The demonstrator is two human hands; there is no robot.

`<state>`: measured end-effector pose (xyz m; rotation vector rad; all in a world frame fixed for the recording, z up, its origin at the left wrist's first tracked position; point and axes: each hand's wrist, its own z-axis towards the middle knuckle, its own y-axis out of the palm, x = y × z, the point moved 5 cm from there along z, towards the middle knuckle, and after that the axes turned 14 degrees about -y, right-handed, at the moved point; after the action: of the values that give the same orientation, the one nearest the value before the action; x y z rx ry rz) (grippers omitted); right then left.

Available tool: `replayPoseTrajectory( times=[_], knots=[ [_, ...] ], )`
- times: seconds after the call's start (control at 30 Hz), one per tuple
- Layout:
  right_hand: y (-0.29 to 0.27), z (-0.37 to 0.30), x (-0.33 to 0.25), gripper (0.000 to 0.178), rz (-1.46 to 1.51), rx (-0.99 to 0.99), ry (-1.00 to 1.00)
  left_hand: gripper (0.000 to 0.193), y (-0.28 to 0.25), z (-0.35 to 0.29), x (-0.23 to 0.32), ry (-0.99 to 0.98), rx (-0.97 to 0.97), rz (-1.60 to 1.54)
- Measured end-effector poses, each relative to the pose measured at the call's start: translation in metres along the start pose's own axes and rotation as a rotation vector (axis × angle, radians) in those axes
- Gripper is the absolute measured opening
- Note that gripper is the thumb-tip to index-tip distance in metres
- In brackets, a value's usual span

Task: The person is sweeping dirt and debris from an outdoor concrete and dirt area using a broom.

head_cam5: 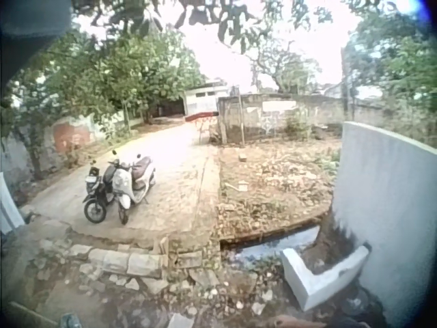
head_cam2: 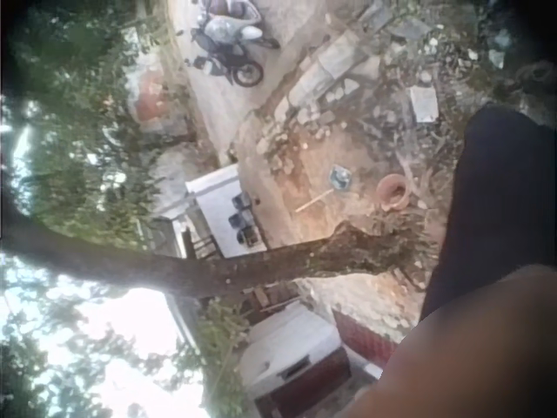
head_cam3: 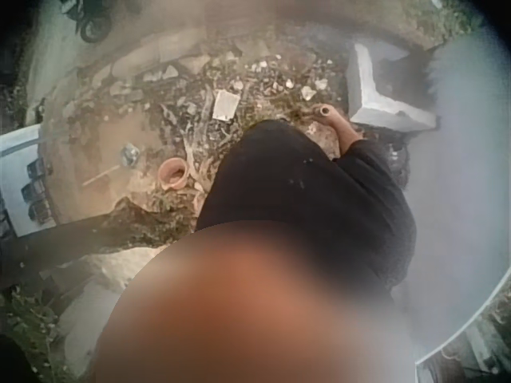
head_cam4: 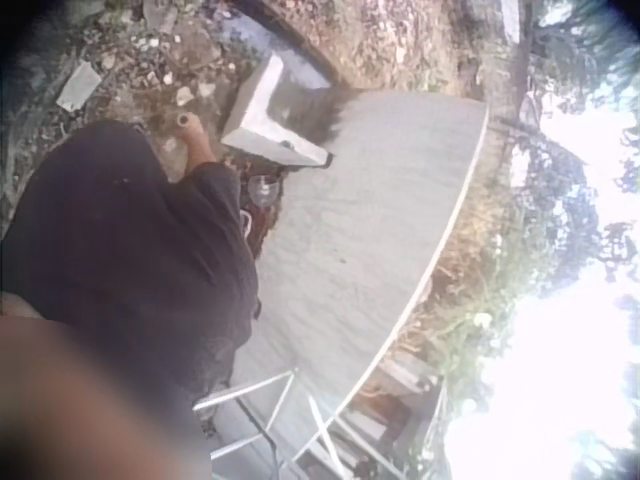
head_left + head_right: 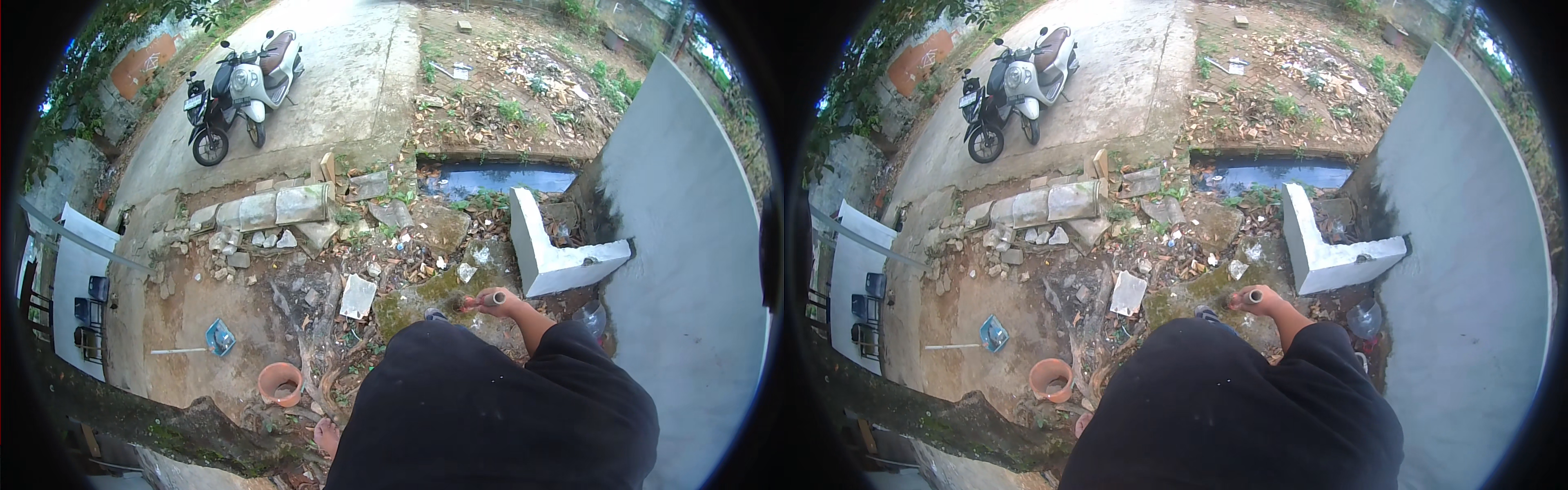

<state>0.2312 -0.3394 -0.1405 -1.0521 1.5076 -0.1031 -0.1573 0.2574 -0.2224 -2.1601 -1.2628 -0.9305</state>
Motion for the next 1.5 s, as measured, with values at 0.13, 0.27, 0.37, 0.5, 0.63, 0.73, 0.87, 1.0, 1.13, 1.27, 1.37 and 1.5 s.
replayPoseTrajectory(
  times=[0.13, 0.27, 0.37, 0.5, 0.63, 0.73, 0.87, 1.0, 1.13, 1.27, 1.37, 1.5],
  knots=[
    [0.003, 0.013, 0.012, 0.032, 0.122, 0.029, -0.016, 0.029, -0.014, 0.037, -0.045, 0.019, -0.064, 0.623],
    [-0.009, -0.011, 0.048, 0.029, 0.126, 0.174, 0.093, 0.032, 0.005, 0.048, -0.034, 0.035, -0.266, 0.799],
    [-0.009, -0.014, 0.052, 0.029, 0.155, 0.243, 0.143, 0.032, -0.006, 0.047, -0.036, -0.032, -0.230, 0.827],
    [-0.010, -0.012, 0.058, 0.031, 0.086, 0.298, 0.140, 0.032, -0.011, 0.028, -0.050, -0.143, -0.179, 0.830],
    [0.000, 0.000, 0.063, 0.034, 0.195, 0.187, 0.080, 0.032, -0.051, -0.009, -0.115, -0.316, -0.062, 0.768],
    [0.004, 0.010, 0.045, 0.035, 0.208, 0.087, 0.125, 0.034, -0.074, -0.051, -0.170, -0.458, 0.035, 0.461],
    [0.005, 0.013, 0.027, 0.038, 0.115, 0.009, 0.066, 0.034, -0.019, -0.038, -0.200, -0.680, -0.469, -0.387],
    [0.002, 0.023, 0.010, 0.038, -0.191, 0.124, -0.123, 0.016, -0.004, -0.092, -0.182, -0.619, 0.045, 0.146],
    [0.003, 0.048, -0.024, 0.036, -0.262, 0.130, -0.149, 0.024, -0.028, -0.114, -0.235, -0.709, -0.024, -0.083],
    [-0.004, 0.084, -0.040, 0.028, -0.176, 0.147, -0.250, 0.031, -0.039, -0.118, -0.277, -0.857, -0.205, -0.211],
    [0.000, 0.124, -0.063, 0.024, -0.072, 0.149, -0.293, 0.035, -0.029, -0.127, -0.214, -0.394, 0.426, 0.821],
    [0.009, 0.166, -0.073, 0.025, -0.171, 0.021, -0.316, 0.030, -0.013, -0.092, -0.170, -0.359, 0.423, 0.527]
  ],
)
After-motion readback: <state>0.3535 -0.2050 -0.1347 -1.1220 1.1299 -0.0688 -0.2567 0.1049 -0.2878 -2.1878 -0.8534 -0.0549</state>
